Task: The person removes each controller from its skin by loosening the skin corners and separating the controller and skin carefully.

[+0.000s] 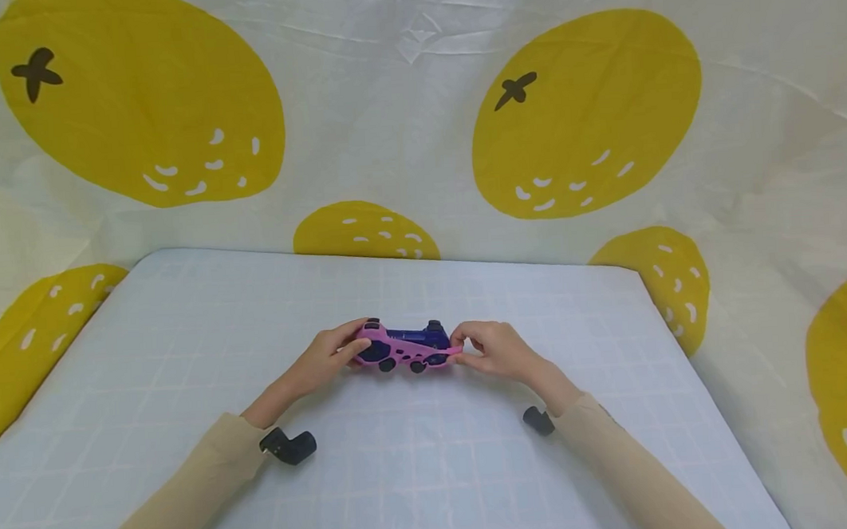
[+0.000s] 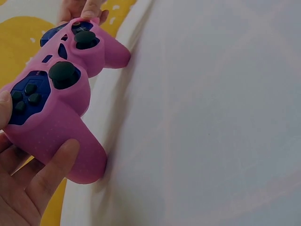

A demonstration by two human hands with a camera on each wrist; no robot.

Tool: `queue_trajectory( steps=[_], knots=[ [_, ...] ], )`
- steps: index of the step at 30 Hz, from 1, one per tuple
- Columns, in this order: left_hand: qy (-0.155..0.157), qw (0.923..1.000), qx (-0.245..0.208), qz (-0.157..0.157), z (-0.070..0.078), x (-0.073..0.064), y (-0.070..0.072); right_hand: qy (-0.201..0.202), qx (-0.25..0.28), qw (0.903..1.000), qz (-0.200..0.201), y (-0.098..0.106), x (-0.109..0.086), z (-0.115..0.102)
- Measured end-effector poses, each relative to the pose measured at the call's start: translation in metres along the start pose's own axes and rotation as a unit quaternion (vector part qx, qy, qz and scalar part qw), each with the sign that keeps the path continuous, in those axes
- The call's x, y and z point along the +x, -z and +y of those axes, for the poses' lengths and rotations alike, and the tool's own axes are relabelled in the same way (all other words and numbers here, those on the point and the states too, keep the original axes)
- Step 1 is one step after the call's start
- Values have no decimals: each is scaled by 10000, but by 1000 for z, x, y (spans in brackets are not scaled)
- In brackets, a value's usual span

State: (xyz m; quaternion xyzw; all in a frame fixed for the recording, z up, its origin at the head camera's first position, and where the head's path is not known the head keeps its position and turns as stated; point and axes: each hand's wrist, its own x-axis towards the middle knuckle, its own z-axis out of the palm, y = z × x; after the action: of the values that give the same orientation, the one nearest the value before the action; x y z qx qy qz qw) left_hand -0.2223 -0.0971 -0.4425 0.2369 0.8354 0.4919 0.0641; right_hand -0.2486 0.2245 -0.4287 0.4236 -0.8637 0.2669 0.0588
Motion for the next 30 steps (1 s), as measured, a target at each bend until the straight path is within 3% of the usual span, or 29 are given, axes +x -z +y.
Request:
queue_trajectory(
  steps=[5, 10, 13, 19, 21, 25, 30],
  knots=[
    [-27, 10000, 42, 63, 0, -1, -1, 774, -440, 9960, 85, 2, 0, 1],
    [-25, 9999, 91, 98, 0, -1, -2, 1898, -1229, 9738, 264, 0, 0, 0],
    [20, 9999, 50, 114, 0, 0, -2, 2172, -1514, 9634, 421, -1, -1, -1],
    [72, 9999, 61, 127, 0, 1, -2, 2427, -1751, 9534, 397, 1, 1, -3],
    [83, 9998, 69, 138, 0, 1, -2, 2405, -1744, 9544, 294, 3, 2, -4],
    [102, 9998, 73, 155, 1, 1, -2, 1973, -1179, 9730, 207, 3, 1, 1],
    [108, 9998, 139, 137, 0, 1, -2, 1586, -307, 9842, 718, -4, -3, 10]
  ],
)
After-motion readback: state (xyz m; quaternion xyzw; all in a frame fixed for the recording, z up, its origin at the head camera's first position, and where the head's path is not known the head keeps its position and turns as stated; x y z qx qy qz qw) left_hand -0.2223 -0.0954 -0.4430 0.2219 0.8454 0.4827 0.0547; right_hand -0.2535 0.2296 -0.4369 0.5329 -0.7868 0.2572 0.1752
